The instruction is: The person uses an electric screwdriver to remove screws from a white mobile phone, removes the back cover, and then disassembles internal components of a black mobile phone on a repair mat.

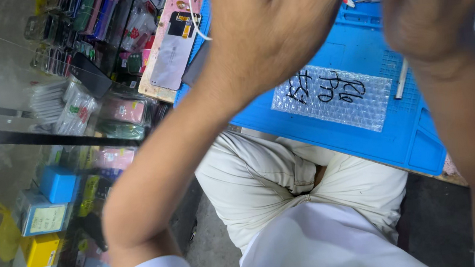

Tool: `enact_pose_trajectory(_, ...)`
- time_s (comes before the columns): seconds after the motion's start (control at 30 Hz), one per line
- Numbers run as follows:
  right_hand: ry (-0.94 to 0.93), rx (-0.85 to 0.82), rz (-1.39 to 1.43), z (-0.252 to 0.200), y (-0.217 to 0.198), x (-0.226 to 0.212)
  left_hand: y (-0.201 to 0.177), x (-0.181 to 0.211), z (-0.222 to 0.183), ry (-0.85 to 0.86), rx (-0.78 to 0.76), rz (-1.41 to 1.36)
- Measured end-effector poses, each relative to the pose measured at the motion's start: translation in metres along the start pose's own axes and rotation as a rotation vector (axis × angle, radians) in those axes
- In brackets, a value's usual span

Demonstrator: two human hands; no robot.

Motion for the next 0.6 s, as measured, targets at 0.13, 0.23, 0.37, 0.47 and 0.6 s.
enact_pose_trajectory(0.13, 0.125, -0.163, -0.654, -0.023, -0.015, -0.045, 0.034, -0.033, -0.045, -0.250, 0.154, -0.324)
enact_pose_trajectory(0.23, 0.222, -0.303, -0.685, -0.028, -0.006, -0.061, 0.052, -0.046, -0.073, -0.176, 0.211, -0.492)
enact_pose_trajectory(0.37, -0.050, -0.540, -1.524, -0.037, 0.012, -0.084, 0.049, -0.075, -0.100, -0.338, 0.134, -0.634)
enact_pose_trajectory(0.47, -0.240, -0.778, -1.610, -0.054, 0.029, -0.078, 0.027, -0.077, -0.125, -0.436, 0.099, -0.501)
enact_pose_trajectory(0.6, -0.387, -0.829, -1.693, -0.081, 0.038, -0.067, 0.007, -0.062, -0.145, -0.218, -0.104, -0.008)
Point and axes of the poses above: each hand's wrist, its own z-axis towards the middle knuckle, its own y-axis out of the palm, x = y × z, the point moved 8 cm from there along z, towards the middle knuckle, and after that the axes turned 10 degrees about -z, right-handed, at the moved point
